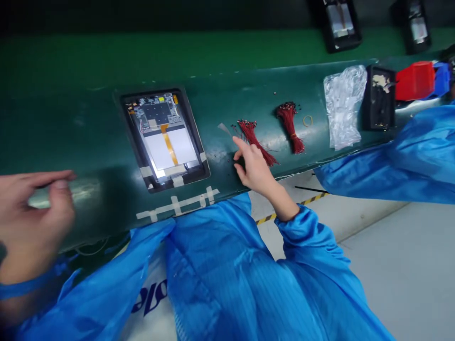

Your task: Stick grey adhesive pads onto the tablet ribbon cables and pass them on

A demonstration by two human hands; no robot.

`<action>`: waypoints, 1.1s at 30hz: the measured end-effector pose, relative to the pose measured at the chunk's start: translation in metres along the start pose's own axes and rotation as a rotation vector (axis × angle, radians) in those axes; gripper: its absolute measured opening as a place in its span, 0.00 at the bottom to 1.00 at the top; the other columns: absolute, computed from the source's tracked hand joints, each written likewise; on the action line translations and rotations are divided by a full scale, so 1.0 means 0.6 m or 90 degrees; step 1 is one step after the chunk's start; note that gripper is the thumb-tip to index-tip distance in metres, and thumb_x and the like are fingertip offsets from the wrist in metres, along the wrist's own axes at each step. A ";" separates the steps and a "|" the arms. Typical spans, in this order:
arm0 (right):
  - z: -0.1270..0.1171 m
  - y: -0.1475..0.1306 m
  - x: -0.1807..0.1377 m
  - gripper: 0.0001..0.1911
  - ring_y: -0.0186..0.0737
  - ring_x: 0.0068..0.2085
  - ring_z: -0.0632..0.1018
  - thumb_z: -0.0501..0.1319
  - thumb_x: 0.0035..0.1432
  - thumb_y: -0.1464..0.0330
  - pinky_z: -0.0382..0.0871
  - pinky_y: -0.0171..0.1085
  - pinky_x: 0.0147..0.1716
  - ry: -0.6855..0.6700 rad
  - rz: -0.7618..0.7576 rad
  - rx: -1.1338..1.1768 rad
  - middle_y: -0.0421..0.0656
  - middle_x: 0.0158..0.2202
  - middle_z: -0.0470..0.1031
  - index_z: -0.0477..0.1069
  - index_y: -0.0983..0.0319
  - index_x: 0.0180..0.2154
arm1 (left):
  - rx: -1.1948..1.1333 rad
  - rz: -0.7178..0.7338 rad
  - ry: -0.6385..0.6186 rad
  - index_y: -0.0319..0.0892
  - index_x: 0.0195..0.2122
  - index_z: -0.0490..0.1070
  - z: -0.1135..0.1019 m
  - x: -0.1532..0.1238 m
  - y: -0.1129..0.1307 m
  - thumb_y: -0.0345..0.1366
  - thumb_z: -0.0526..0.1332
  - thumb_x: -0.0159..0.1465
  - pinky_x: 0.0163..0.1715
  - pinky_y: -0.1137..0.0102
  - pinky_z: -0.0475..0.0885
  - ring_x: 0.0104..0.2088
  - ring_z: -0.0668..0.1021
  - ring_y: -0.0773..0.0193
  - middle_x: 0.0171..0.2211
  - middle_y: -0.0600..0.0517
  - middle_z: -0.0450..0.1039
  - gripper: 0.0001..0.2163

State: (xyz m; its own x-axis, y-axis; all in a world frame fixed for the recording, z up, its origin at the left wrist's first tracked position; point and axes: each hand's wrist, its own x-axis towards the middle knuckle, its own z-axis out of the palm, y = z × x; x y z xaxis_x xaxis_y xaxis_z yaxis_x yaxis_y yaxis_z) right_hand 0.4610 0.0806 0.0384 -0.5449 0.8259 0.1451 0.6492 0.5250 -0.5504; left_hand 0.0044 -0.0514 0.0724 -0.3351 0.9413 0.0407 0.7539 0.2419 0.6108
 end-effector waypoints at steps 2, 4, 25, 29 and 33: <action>0.024 -0.006 0.000 0.38 0.52 0.47 0.75 0.56 0.69 0.72 0.73 0.55 0.52 0.002 -0.013 -0.047 0.48 0.45 0.79 0.51 0.58 0.77 | 0.000 0.165 0.067 0.54 0.47 0.83 0.041 0.008 0.051 0.35 0.63 0.64 0.53 0.45 0.76 0.48 0.83 0.46 0.46 0.53 0.85 0.12; 0.043 -0.009 0.005 0.35 0.52 0.45 0.74 0.51 0.71 0.73 0.72 0.52 0.49 0.007 -0.020 -0.090 0.49 0.43 0.79 0.52 0.60 0.77 | -0.032 0.301 0.075 0.47 0.43 0.82 0.077 0.016 0.095 0.33 0.65 0.65 0.44 0.55 0.78 0.38 0.83 0.55 0.39 0.52 0.85 0.07; 0.071 -0.008 0.021 0.33 0.48 0.44 0.75 0.51 0.73 0.73 0.73 0.51 0.50 0.057 -0.071 0.071 0.45 0.42 0.76 0.49 0.60 0.75 | -0.255 0.124 -0.255 0.42 0.44 0.82 0.203 0.027 0.241 0.37 0.62 0.69 0.28 0.70 0.67 0.25 0.73 0.68 0.37 0.50 0.83 0.10; 0.061 -0.051 0.037 0.37 0.43 0.41 0.75 0.54 0.73 0.74 0.74 0.49 0.52 0.077 -0.168 0.214 0.40 0.40 0.74 0.45 0.54 0.76 | -0.308 0.082 -0.321 0.41 0.44 0.81 0.217 0.028 0.255 0.41 0.64 0.68 0.28 0.70 0.68 0.27 0.74 0.66 0.33 0.50 0.81 0.11; 0.061 -0.081 0.059 0.36 0.44 0.42 0.77 0.53 0.73 0.74 0.76 0.52 0.52 0.073 -0.209 0.239 0.41 0.42 0.74 0.44 0.53 0.76 | -0.361 0.042 -0.328 0.40 0.35 0.77 0.212 0.034 0.265 0.43 0.65 0.67 0.30 0.69 0.69 0.28 0.75 0.64 0.30 0.50 0.78 0.10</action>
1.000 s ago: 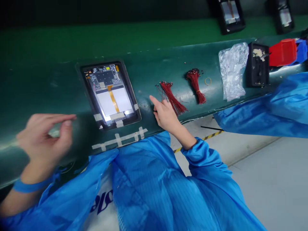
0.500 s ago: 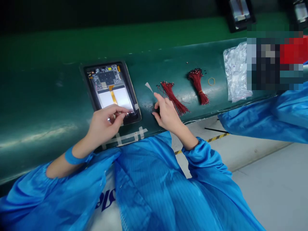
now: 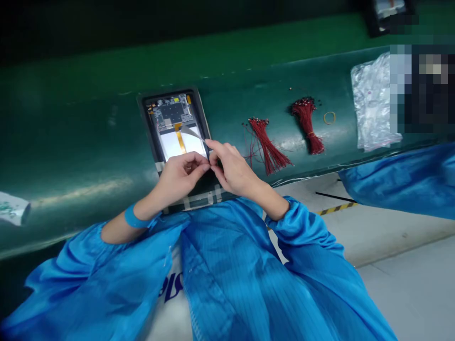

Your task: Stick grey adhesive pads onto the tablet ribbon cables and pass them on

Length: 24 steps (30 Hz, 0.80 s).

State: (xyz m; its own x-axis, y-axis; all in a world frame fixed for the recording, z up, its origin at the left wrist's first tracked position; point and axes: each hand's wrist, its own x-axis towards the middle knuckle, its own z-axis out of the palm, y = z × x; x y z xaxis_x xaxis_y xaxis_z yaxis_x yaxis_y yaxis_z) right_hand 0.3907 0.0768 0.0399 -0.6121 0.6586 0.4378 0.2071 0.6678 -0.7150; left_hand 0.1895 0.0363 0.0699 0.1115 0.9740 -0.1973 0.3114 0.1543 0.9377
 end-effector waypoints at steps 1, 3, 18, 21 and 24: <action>0.005 0.000 0.006 0.36 0.44 0.42 0.78 0.53 0.73 0.73 0.77 0.52 0.53 0.001 0.006 0.014 0.41 0.42 0.74 0.44 0.53 0.76 | -0.013 -0.003 0.013 0.40 0.34 0.76 -0.003 -0.001 0.002 0.42 0.65 0.66 0.30 0.69 0.69 0.28 0.75 0.64 0.30 0.50 0.78 0.10; 0.017 0.001 0.014 0.36 0.43 0.42 0.78 0.54 0.74 0.70 0.79 0.51 0.52 0.008 0.042 0.053 0.42 0.44 0.75 0.42 0.54 0.76 | -0.034 -0.011 0.036 0.40 0.34 0.75 -0.010 -0.005 0.001 0.42 0.65 0.66 0.30 0.70 0.70 0.29 0.76 0.64 0.30 0.50 0.78 0.10; 0.042 0.011 0.041 0.35 0.46 0.44 0.79 0.47 0.75 0.73 0.72 0.51 0.51 -0.249 0.063 -0.101 0.44 0.42 0.78 0.41 0.56 0.78 | 0.395 0.215 0.266 0.45 0.49 0.77 -0.061 -0.085 -0.084 0.35 0.62 0.71 0.60 0.45 0.69 0.57 0.74 0.45 0.54 0.41 0.75 0.08; 0.040 0.011 0.041 0.36 0.49 0.46 0.78 0.47 0.75 0.73 0.71 0.50 0.51 -0.265 0.055 -0.111 0.46 0.44 0.79 0.39 0.57 0.78 | 0.424 0.211 0.225 0.47 0.50 0.78 -0.041 -0.092 -0.093 0.35 0.61 0.71 0.61 0.42 0.69 0.61 0.71 0.43 0.58 0.41 0.74 0.09; 0.041 0.012 0.040 0.36 0.49 0.47 0.77 0.46 0.75 0.73 0.70 0.49 0.51 -0.268 0.050 -0.133 0.46 0.45 0.79 0.39 0.56 0.79 | 0.442 0.226 0.194 0.47 0.49 0.79 -0.030 -0.094 -0.100 0.33 0.61 0.71 0.61 0.42 0.70 0.62 0.70 0.42 0.59 0.40 0.73 0.09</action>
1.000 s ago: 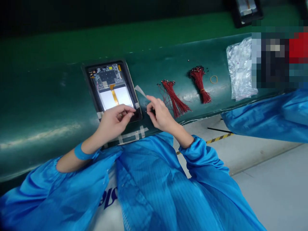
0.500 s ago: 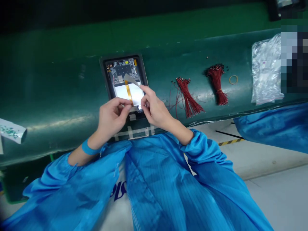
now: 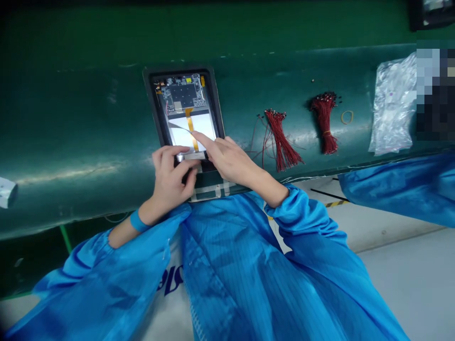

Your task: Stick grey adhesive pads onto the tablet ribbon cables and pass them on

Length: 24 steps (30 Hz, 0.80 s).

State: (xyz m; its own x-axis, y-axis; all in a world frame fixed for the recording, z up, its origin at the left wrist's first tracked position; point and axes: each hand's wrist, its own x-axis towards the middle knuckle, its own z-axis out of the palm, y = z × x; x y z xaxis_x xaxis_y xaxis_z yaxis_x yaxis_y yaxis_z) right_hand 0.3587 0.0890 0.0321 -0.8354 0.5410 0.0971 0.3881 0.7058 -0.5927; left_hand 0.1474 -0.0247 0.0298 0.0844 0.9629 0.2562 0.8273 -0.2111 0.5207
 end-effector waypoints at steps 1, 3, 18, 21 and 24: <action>0.000 0.000 0.000 0.36 0.48 0.46 0.77 0.46 0.76 0.73 0.70 0.49 0.50 -0.003 0.000 -0.008 0.46 0.45 0.78 0.39 0.56 0.79 | 0.006 0.010 0.001 0.47 0.49 0.80 0.002 -0.001 0.000 0.33 0.61 0.71 0.61 0.41 0.71 0.62 0.70 0.42 0.60 0.40 0.73 0.09; 0.001 0.000 0.000 0.35 0.48 0.46 0.76 0.46 0.77 0.72 0.70 0.48 0.49 -0.010 0.003 -0.019 0.46 0.44 0.77 0.39 0.56 0.79 | 0.014 0.037 0.016 0.46 0.49 0.80 0.003 -0.001 -0.001 0.32 0.61 0.71 0.61 0.42 0.71 0.62 0.70 0.42 0.60 0.40 0.72 0.10; -0.003 0.002 0.003 0.29 0.49 0.46 0.75 0.42 0.81 0.64 0.71 0.51 0.51 0.058 0.021 -0.094 0.45 0.45 0.75 0.47 0.49 0.78 | 0.115 0.076 -0.083 0.42 0.59 0.79 0.013 0.012 0.027 0.30 0.57 0.73 0.63 0.42 0.65 0.69 0.68 0.38 0.68 0.38 0.70 0.17; -0.010 0.009 -0.003 0.31 0.52 0.49 0.76 0.45 0.80 0.62 0.71 0.56 0.53 0.110 0.055 -0.060 0.47 0.51 0.76 0.44 0.49 0.79 | 0.124 0.100 -0.098 0.40 0.60 0.78 0.006 0.012 0.035 0.30 0.56 0.74 0.64 0.42 0.65 0.69 0.68 0.38 0.69 0.37 0.69 0.17; 0.000 0.003 -0.021 0.34 0.54 0.48 0.75 0.49 0.78 0.62 0.72 0.57 0.51 0.108 0.020 -0.033 0.51 0.52 0.77 0.44 0.56 0.79 | 0.088 0.081 -0.068 0.45 0.61 0.75 -0.010 0.003 0.017 0.31 0.59 0.71 0.63 0.41 0.66 0.68 0.68 0.37 0.69 0.38 0.69 0.18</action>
State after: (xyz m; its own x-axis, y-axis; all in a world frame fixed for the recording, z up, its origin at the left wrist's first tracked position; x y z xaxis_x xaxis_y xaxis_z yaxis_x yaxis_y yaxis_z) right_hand 0.3697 0.0837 0.0298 -0.7466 0.6293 0.2158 0.4362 0.7080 -0.5554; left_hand 0.1524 -0.0260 0.0407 0.2446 0.9441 0.2210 0.8743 -0.3133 0.3708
